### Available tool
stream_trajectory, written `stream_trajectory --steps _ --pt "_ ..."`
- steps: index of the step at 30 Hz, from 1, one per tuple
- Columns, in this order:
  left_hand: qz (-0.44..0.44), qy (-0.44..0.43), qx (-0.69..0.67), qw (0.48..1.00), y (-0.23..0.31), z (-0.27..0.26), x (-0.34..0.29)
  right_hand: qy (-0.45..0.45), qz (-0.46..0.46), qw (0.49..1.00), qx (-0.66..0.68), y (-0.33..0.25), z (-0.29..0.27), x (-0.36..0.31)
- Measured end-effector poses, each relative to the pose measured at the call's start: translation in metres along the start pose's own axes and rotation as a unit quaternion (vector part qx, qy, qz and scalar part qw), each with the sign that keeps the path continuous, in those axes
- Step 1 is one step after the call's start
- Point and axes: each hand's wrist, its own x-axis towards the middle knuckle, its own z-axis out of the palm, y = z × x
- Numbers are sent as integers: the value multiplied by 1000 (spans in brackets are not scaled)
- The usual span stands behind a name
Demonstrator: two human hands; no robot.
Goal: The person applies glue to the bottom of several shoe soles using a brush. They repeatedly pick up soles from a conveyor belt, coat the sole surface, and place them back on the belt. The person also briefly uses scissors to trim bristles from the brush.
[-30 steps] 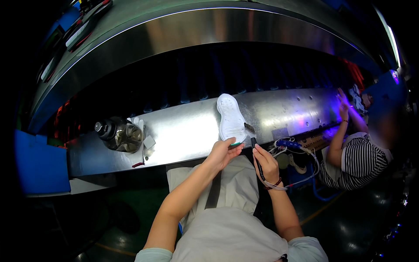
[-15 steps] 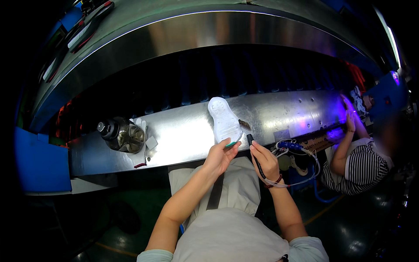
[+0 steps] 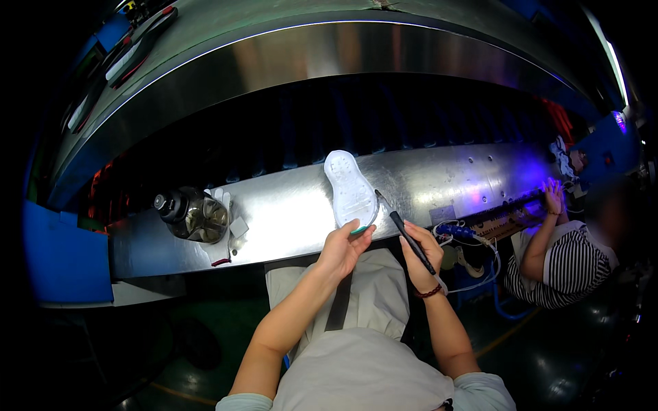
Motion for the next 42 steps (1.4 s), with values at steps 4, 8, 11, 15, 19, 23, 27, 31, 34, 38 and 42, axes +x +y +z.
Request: stream_trajectory --steps 4,8,11,15,19,23,27,31,34,38,42 --pt "7 1 22 1000 -1 0 0 29 42 997 57 6 1 -3" --pt "15 2 37 999 -3 0 0 36 64 992 99 13 1 -3" --pt "13 -2 48 999 -3 -1 0 44 123 984 125 11 1 -4" --pt "25 11 65 998 -5 -2 0 88 142 970 177 7 -2 0" --pt "34 34 70 996 -8 -15 3 94 208 927 297 3 -14 11" --pt "37 29 95 994 -8 -14 0 59 211 928 302 4 -16 10" --pt "49 -10 116 992 -7 -6 -5 7 -24 999 22 5 -7 0" --pt "68 -8 123 990 -5 -1 -9 -97 -182 969 -140 -10 -2 -1" --pt "65 -3 107 992 -1 1 -12 -103 -177 968 -145 -11 -2 -3" --pt "60 3 68 996 2 8 -15 -78 -149 981 -101 -9 -1 -1" --pt "56 8 67 996 0 2 -10 -74 -108 989 -73 -14 -1 3"
